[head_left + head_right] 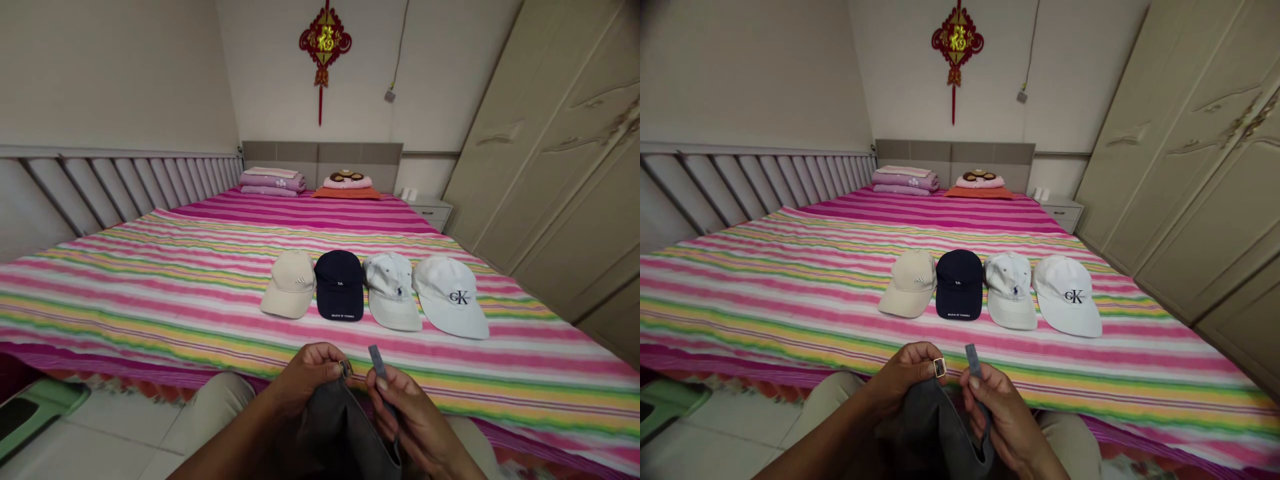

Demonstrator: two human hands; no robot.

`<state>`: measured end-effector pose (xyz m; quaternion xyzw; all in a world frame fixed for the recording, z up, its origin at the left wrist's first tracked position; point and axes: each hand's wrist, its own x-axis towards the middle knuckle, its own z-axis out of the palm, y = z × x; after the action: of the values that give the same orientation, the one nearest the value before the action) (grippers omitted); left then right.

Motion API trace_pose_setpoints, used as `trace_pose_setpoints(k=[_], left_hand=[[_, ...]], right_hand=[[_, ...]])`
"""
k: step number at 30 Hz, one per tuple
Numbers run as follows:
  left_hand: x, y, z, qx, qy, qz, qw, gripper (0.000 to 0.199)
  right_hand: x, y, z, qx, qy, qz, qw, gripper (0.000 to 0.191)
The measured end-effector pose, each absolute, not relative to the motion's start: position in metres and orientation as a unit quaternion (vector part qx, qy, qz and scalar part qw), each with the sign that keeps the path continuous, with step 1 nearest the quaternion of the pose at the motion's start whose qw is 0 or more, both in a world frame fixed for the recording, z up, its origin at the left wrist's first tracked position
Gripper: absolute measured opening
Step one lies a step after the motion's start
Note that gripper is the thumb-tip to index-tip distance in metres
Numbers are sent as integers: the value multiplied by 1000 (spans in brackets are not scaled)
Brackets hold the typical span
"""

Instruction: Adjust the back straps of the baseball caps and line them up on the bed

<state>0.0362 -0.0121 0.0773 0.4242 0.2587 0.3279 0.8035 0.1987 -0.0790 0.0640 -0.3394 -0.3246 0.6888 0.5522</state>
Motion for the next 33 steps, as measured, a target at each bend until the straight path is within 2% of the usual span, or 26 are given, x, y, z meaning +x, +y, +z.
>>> trace_pose_setpoints(k=[11,19,25,31,33], left_hand=[[36,-12,73,465,216,329,793,20],[35,-9,66,477,212,346,780,21],[33,-13,66,578,257,385,672,21],[30,-13,65,702,269,439,493,20],[31,-13,65,698,261,459,483,21]], right_hand=[[180,-64,78,-383,-391,674,497,28],[172,-63,78,-378,-357,692,501,23],[170,-64,78,-378,-320,683,536,21],[165,-64,78,-376,-321,679,543,22],[164,-64,78,-373,-326,679,542,23]])
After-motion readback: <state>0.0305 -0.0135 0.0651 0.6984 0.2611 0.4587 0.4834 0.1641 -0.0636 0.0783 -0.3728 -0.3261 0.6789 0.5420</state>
